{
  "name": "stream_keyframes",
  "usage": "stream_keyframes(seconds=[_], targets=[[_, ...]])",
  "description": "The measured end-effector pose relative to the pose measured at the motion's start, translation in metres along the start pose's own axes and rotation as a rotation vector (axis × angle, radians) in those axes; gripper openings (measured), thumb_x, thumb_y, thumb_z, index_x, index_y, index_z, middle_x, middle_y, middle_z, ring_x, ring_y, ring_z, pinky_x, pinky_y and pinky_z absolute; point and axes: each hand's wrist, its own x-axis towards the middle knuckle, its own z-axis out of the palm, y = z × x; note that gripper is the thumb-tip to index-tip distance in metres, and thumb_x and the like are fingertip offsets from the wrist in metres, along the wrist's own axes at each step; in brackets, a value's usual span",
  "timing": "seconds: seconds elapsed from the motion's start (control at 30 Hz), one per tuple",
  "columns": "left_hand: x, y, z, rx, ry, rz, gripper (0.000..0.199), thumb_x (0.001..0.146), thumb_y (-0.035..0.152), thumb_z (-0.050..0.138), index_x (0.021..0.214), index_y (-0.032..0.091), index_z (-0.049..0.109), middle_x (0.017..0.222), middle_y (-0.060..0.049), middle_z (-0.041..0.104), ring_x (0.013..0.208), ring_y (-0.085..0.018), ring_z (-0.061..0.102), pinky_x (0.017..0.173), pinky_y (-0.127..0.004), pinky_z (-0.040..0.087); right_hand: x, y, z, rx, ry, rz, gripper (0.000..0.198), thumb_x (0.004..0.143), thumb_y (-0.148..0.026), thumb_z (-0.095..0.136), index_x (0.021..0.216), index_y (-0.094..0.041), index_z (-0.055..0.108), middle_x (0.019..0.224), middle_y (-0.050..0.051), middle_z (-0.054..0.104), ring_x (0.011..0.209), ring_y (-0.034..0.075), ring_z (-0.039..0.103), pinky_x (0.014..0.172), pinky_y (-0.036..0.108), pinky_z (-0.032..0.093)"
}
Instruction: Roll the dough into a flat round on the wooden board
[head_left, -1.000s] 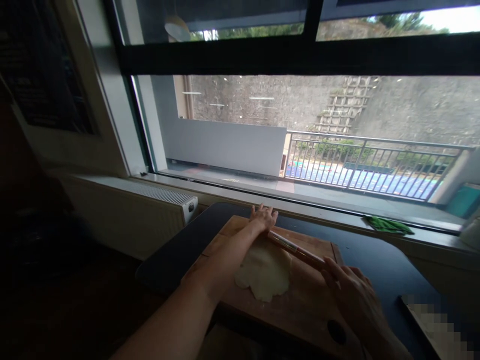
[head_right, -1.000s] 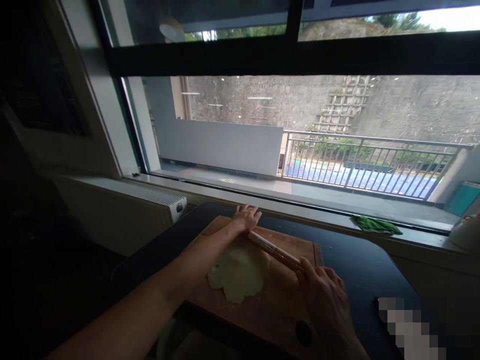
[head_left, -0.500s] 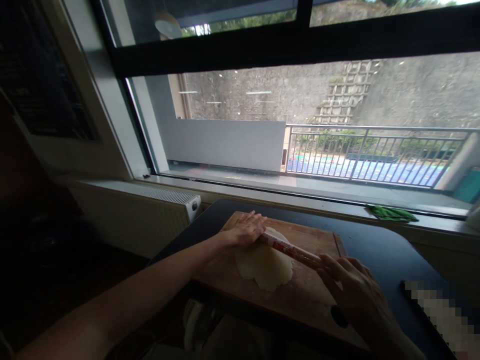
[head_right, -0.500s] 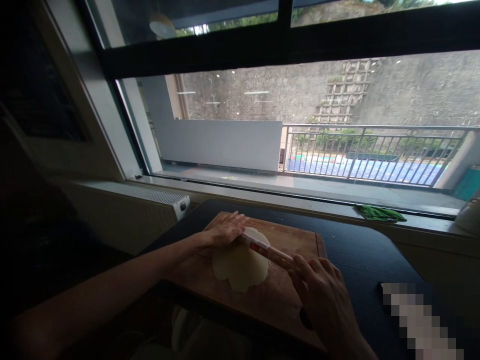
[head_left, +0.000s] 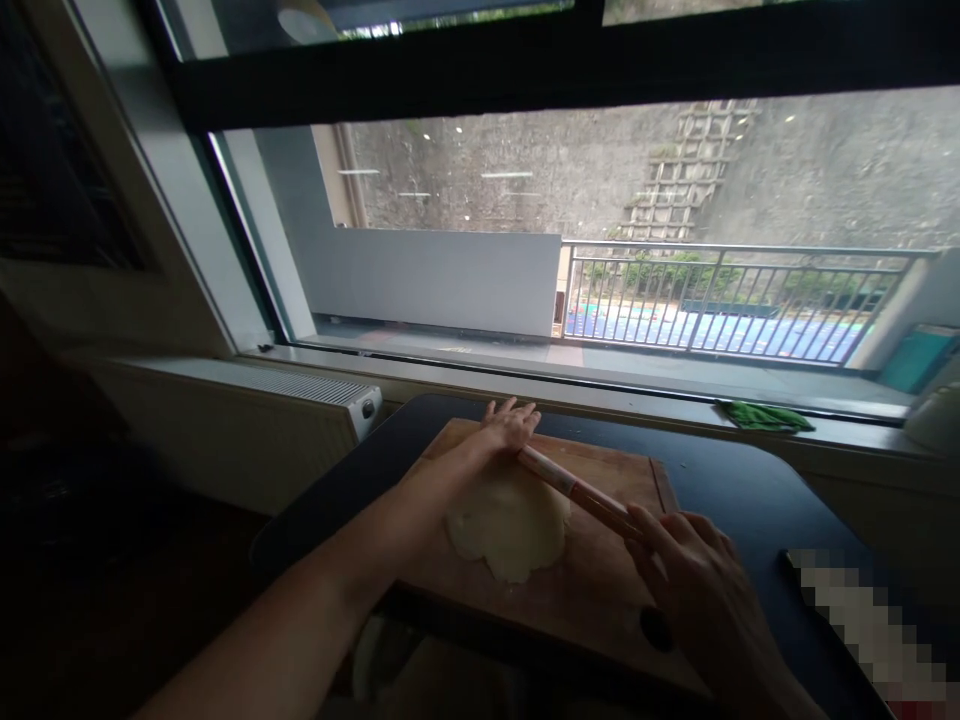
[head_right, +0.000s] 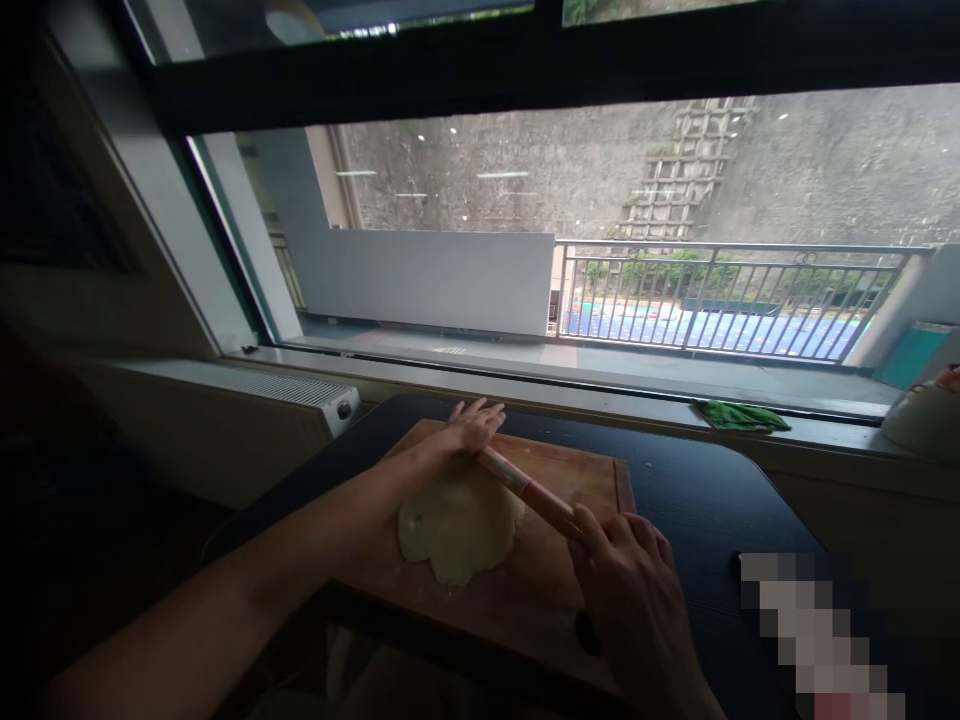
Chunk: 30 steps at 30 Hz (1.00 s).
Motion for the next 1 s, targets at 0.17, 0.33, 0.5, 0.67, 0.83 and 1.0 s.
stream_keyframes(seconds=[0.17, 0.33, 0.5, 0.67, 0.83, 1.0], targets=[[-0.048, -0.034, -0.007, 0.009, -0.055, 0.0, 0.05, 0.094, 0.043, 0.016, 0.137, 0.026, 0.035, 0.147, -0.004, 0.029, 0.137, -0.026, 0.016, 0.107, -0.052, 0.013, -0.005, -0.037, -0.017, 0.044, 0.009, -0.077, 0.046, 0.087, -0.028, 0.05, 0.132, -0.033, 0.041, 0.078, 0.002, 0.055, 0.08, 0.021, 0.052, 0.075, 0.036, 0.039], [-0.041, -0.024, -0.007, -0.001, -0.056, -0.014, 0.049, 0.094, 0.042, 0.021, 0.137, 0.024, 0.036, 0.147, -0.005, 0.029, 0.137, -0.026, 0.016, 0.107, -0.054, 0.012, -0.008, -0.054, -0.02, 0.134, 0.027, -0.104, 0.041, 0.089, -0.028, 0.047, 0.129, -0.028, 0.044, 0.08, 0.002, 0.058, 0.077, 0.019, 0.052, 0.075, 0.036, 0.037], [0.011, 0.028, 0.004, -0.042, -0.006, -0.046, 0.054, 0.093, 0.048, 0.02, 0.137, 0.023, 0.036, 0.145, -0.005, 0.033, 0.137, -0.031, 0.012, 0.105, -0.06, 0.007, -0.019, -0.033, -0.012, 0.102, 0.024, -0.061, 0.029, 0.089, -0.028, 0.044, 0.116, -0.022, 0.052, 0.077, 0.002, 0.059, 0.073, 0.019, 0.053, 0.072, 0.036, 0.035], [0.034, 0.054, 0.013, -0.061, 0.04, -0.061, 0.054, 0.093, 0.049, 0.019, 0.137, 0.024, 0.036, 0.143, -0.003, 0.036, 0.137, -0.028, 0.012, 0.108, -0.055, 0.005, -0.027, -0.039, -0.015, 0.065, 0.1, -0.096, 0.028, 0.088, -0.026, 0.044, 0.114, -0.019, 0.054, 0.072, 0.002, 0.06, 0.07, 0.019, 0.054, 0.072, 0.036, 0.035], [0.003, 0.019, 0.005, -0.029, -0.014, -0.149, 0.049, 0.093, 0.036, 0.021, 0.138, 0.021, 0.032, 0.148, -0.007, 0.027, 0.137, -0.029, 0.013, 0.104, -0.059, 0.011, -0.021, -0.081, -0.017, 0.14, 0.078, -0.112, 0.041, 0.083, -0.024, 0.051, 0.125, -0.023, 0.049, 0.073, 0.002, 0.059, 0.071, 0.02, 0.053, 0.074, 0.036, 0.037], [-0.037, -0.006, -0.012, 0.006, -0.106, -0.219, 0.056, 0.092, 0.038, 0.015, 0.142, 0.012, 0.024, 0.149, -0.015, 0.019, 0.137, -0.03, 0.014, 0.105, -0.056, 0.015, -0.015, -0.117, -0.003, 0.246, 0.146, -0.11, 0.05, 0.075, -0.019, 0.059, 0.124, -0.021, 0.051, 0.078, 0.004, 0.062, 0.076, 0.021, 0.053, 0.077, 0.039, 0.037]])
